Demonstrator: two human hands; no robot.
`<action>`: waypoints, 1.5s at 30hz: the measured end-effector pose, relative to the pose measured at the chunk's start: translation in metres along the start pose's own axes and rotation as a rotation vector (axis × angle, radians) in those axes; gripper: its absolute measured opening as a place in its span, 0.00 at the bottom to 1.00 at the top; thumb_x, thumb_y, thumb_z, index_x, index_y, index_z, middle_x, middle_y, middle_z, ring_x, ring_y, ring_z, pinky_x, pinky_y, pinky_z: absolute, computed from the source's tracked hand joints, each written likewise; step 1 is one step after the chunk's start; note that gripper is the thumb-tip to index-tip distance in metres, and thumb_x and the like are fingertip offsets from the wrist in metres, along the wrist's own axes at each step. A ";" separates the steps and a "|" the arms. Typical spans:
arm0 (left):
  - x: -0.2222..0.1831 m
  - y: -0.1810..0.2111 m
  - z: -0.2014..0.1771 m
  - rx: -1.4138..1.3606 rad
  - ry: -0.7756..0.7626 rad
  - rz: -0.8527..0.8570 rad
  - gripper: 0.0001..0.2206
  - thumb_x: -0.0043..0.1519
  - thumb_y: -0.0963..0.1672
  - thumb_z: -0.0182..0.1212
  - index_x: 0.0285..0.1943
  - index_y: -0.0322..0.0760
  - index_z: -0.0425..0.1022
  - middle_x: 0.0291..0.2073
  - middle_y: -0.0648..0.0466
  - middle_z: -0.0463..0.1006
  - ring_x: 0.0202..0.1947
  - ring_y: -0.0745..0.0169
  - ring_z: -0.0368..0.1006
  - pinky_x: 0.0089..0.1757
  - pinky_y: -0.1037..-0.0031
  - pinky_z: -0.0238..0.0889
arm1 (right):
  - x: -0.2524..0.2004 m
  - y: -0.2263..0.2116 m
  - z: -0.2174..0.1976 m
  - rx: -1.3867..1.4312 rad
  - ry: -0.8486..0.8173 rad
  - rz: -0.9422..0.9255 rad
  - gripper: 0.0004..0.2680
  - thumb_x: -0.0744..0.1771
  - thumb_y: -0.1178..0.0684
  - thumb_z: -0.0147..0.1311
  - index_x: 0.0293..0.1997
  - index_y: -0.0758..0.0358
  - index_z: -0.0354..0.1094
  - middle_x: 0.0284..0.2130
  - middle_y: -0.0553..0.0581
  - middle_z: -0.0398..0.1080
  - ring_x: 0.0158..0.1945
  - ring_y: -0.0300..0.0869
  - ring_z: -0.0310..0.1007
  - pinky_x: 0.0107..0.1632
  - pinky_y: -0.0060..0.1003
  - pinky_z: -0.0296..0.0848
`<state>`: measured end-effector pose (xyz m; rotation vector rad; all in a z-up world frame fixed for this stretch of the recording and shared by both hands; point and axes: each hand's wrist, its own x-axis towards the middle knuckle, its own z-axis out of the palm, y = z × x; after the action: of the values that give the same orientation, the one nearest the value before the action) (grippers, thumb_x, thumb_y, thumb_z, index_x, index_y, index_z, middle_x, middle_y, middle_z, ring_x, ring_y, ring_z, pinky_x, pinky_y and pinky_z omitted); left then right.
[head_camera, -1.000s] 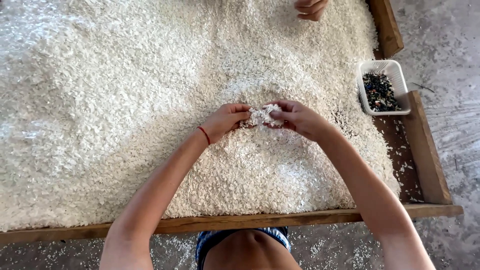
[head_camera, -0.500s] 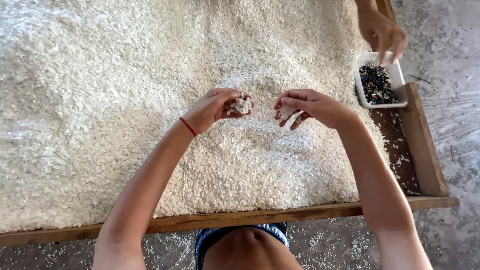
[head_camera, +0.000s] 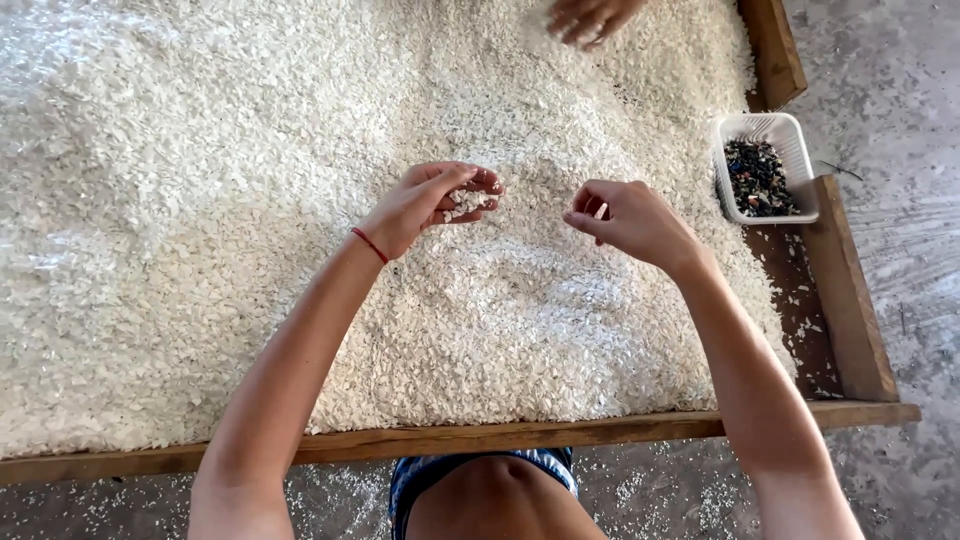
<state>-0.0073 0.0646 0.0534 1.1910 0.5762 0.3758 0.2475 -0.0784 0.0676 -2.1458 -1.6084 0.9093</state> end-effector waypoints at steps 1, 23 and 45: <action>0.006 -0.006 -0.004 0.001 -0.003 0.001 0.20 0.67 0.49 0.54 0.58 0.27 0.75 0.51 0.42 0.79 0.48 0.54 0.80 0.49 0.69 0.76 | 0.003 0.005 0.003 0.000 0.003 0.001 0.08 0.67 0.47 0.58 0.42 0.59 0.74 0.33 0.55 0.77 0.30 0.41 0.77 0.33 0.34 0.72; 0.018 -0.048 -0.016 1.346 0.281 0.377 0.10 0.66 0.49 0.53 0.45 0.46 0.78 0.35 0.53 0.80 0.34 0.40 0.80 0.38 0.52 0.74 | 0.052 0.042 0.078 -0.611 0.464 -0.460 0.05 0.67 0.47 0.59 0.45 0.46 0.75 0.34 0.47 0.72 0.32 0.41 0.76 0.32 0.35 0.76; 0.016 -0.051 -0.020 1.365 0.258 0.449 0.09 0.66 0.47 0.54 0.41 0.45 0.79 0.33 0.52 0.80 0.34 0.44 0.80 0.36 0.57 0.74 | 0.056 0.070 0.048 -0.376 0.300 -0.271 0.08 0.67 0.42 0.55 0.44 0.50 0.70 0.28 0.48 0.68 0.34 0.44 0.75 0.36 0.41 0.74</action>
<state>-0.0083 0.0715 -0.0036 2.6354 0.8096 0.5315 0.2776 -0.0545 -0.0261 -2.0881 -1.9589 0.2013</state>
